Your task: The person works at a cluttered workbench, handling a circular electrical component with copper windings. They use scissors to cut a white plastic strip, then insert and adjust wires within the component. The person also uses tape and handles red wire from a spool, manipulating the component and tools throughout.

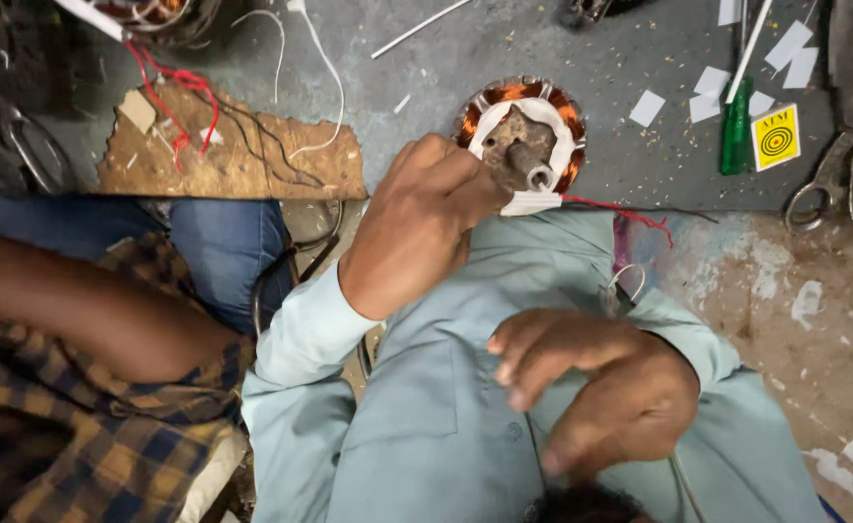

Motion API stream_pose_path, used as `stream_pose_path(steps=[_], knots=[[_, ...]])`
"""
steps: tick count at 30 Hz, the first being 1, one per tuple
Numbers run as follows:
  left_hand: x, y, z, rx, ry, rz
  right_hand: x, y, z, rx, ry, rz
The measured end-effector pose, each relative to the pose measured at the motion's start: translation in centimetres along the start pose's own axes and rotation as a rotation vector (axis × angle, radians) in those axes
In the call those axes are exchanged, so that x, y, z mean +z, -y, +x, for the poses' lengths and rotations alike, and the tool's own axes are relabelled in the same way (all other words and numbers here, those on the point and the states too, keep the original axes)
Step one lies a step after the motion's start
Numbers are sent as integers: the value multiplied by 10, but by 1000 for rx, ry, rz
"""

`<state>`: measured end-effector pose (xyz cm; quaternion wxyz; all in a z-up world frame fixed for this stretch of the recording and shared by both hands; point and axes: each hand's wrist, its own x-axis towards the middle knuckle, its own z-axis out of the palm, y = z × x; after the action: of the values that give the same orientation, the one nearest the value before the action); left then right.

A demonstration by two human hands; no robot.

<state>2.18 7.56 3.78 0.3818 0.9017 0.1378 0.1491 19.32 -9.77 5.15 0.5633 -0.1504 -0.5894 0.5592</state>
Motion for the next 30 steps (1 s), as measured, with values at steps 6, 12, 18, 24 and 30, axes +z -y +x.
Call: stream_pose_path(steps=[6,12,18,24,30], knots=[[3,-1,-3,23,-55,43,18,-5,-40,287,-25,508],[10,2,-8,41,-89,37,34,15,-57,409,-558,-164],[12,0,-9,29,-115,60,-31,17,-8,413,-581,-1478],[14,2,-11,34,-142,53,-42,8,14,417,-510,-1539],[12,4,-10,66,-134,37,-37,8,18,432,-468,-1604]])
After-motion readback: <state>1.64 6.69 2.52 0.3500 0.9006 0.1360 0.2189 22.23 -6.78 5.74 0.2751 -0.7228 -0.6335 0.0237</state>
